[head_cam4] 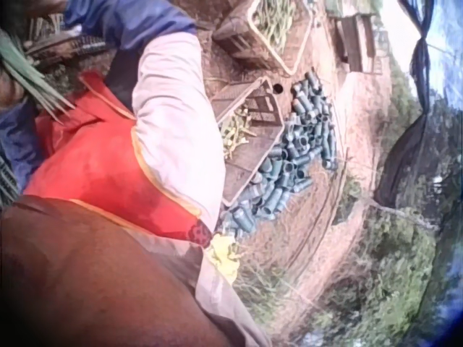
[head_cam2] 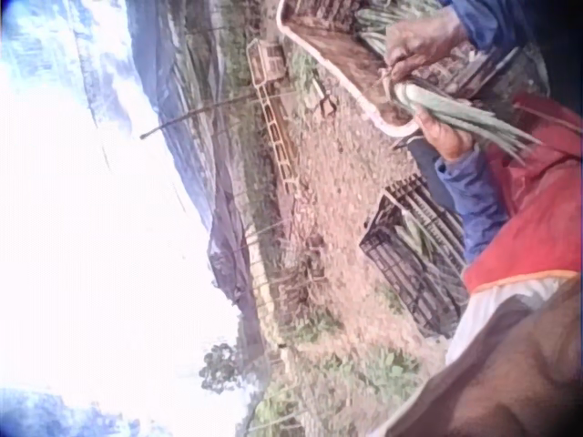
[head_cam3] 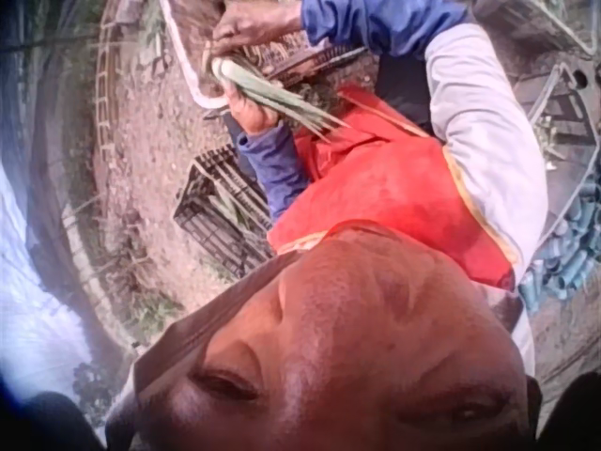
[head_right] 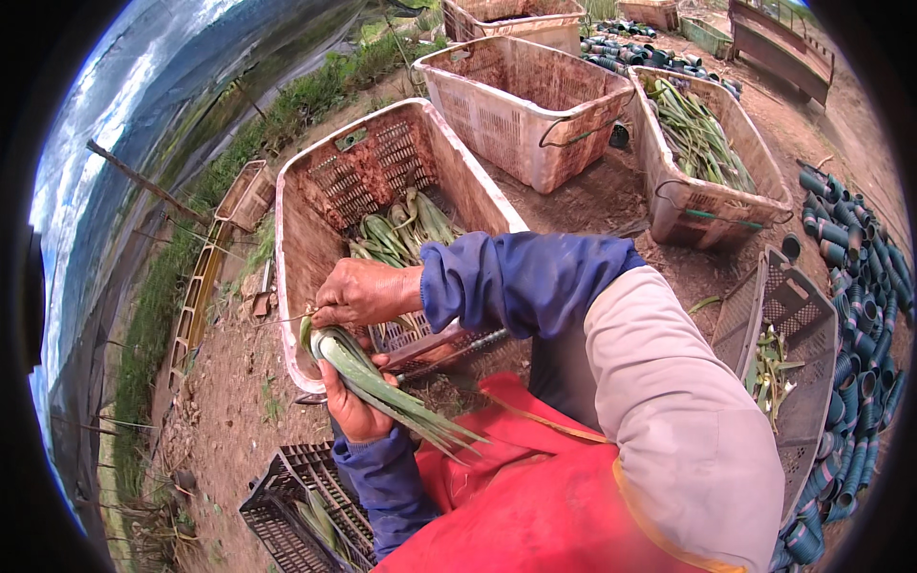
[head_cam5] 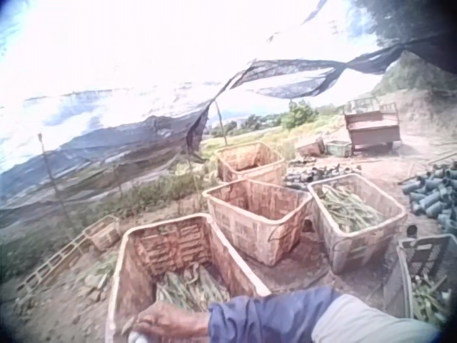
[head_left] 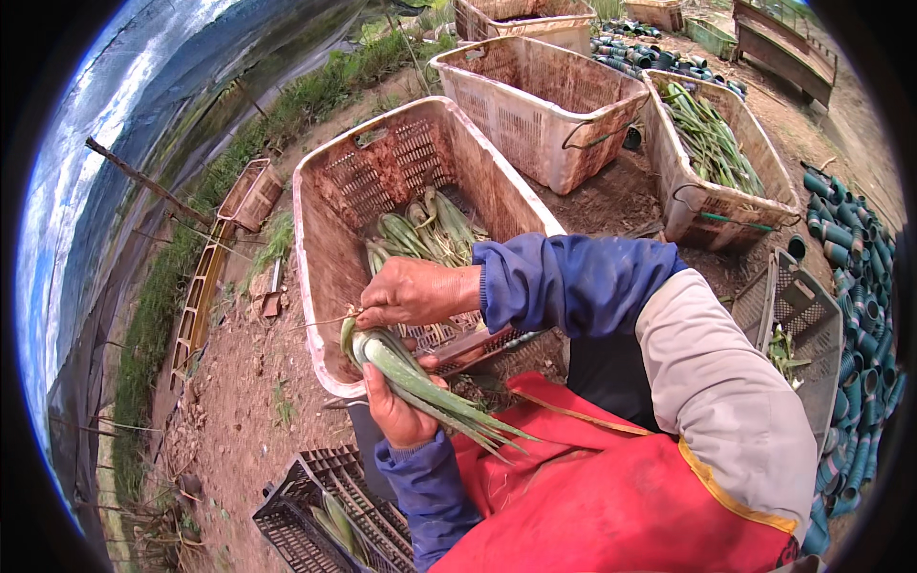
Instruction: The person sits on the ground and peels the outer layers off long green vegetables by hand, placing the peeled items into a black crate. The person repeatedly picks up vegetables from a white basket, removes the outer layers, and transfers the cleaned vegetables to the crate.
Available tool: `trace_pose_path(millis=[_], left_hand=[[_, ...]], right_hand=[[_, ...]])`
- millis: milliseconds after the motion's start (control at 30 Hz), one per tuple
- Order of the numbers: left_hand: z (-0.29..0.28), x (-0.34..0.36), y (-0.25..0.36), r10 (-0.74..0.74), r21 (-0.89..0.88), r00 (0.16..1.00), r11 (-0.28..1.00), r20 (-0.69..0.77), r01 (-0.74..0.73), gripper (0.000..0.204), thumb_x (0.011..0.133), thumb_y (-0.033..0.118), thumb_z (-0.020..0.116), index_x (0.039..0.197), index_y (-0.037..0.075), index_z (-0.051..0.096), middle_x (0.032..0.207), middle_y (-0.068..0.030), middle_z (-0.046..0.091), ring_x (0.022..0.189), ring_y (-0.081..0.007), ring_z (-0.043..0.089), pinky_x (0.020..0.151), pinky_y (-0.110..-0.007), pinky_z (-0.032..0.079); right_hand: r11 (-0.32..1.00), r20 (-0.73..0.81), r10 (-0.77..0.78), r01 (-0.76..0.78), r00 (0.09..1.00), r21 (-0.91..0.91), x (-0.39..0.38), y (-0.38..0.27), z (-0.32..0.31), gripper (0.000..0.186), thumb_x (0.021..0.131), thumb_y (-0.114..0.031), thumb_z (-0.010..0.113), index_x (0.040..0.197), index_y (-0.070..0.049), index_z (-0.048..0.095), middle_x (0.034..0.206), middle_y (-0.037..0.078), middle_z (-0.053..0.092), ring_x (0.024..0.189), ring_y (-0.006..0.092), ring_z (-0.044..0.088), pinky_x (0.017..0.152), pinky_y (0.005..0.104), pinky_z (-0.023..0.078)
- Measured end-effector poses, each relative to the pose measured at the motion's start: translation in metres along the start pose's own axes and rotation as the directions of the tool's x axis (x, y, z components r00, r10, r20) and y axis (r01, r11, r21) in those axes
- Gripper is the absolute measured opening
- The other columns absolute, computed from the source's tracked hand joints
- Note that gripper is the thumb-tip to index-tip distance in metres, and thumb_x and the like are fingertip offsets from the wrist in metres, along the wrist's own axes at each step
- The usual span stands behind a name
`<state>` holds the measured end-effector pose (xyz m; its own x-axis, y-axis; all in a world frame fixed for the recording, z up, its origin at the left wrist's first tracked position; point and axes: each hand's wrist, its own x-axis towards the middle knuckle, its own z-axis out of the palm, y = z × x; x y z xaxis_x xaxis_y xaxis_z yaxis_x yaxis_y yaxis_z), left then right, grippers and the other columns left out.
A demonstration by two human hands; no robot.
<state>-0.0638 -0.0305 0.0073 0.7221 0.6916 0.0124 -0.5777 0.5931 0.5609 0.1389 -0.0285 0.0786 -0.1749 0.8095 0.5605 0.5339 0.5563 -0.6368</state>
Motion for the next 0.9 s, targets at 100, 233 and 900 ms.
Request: trace_pose_path(millis=[100,233,900], left_hand=[[-0.004,-0.004,0.004,-0.063,-0.277,0.995,0.957,0.073,0.081,0.066,0.108,0.053,0.036,0.141,-0.002,0.047,0.131,-0.0239,0.061,0.093,-0.0393,0.072,0.063,-0.050,0.066],[-0.010,0.001,-0.008,-0.030,-0.447,0.971,0.884,0.237,0.136,0.061,0.109,0.053,0.033,0.144,0.005,0.048,0.134,-0.0243,0.058,0.096,-0.0428,0.070,0.066,-0.051,0.066],[-0.012,-0.019,-0.032,-0.236,-0.360,0.776,0.782,0.585,0.509,0.089,0.100,0.069,0.038,0.146,-0.007,0.031,0.128,-0.0423,0.052,0.070,-0.0455,0.070,0.045,-0.043,0.059]], right_hand=[[0.999,-0.006,-0.027,0.026,1.000,-0.020,0.001,0.005,0.008,0.029,0.099,-0.026,0.065,0.083,-0.002,0.066,0.072,0.018,0.061,0.065,0.0387,0.060,0.058,0.0438,0.047],[0.991,-0.005,-0.091,0.090,0.996,-0.102,-0.002,0.011,0.005,0.024,0.100,-0.023,0.065,0.089,-0.002,0.070,0.077,0.016,0.066,0.070,0.0353,0.066,0.060,0.0424,0.051],[0.647,0.697,0.227,-0.640,0.680,0.414,0.002,-0.004,-0.013,0.045,0.095,-0.038,0.073,0.115,0.001,0.067,0.103,0.004,0.068,0.096,0.0115,0.059,0.086,0.0288,0.049]])
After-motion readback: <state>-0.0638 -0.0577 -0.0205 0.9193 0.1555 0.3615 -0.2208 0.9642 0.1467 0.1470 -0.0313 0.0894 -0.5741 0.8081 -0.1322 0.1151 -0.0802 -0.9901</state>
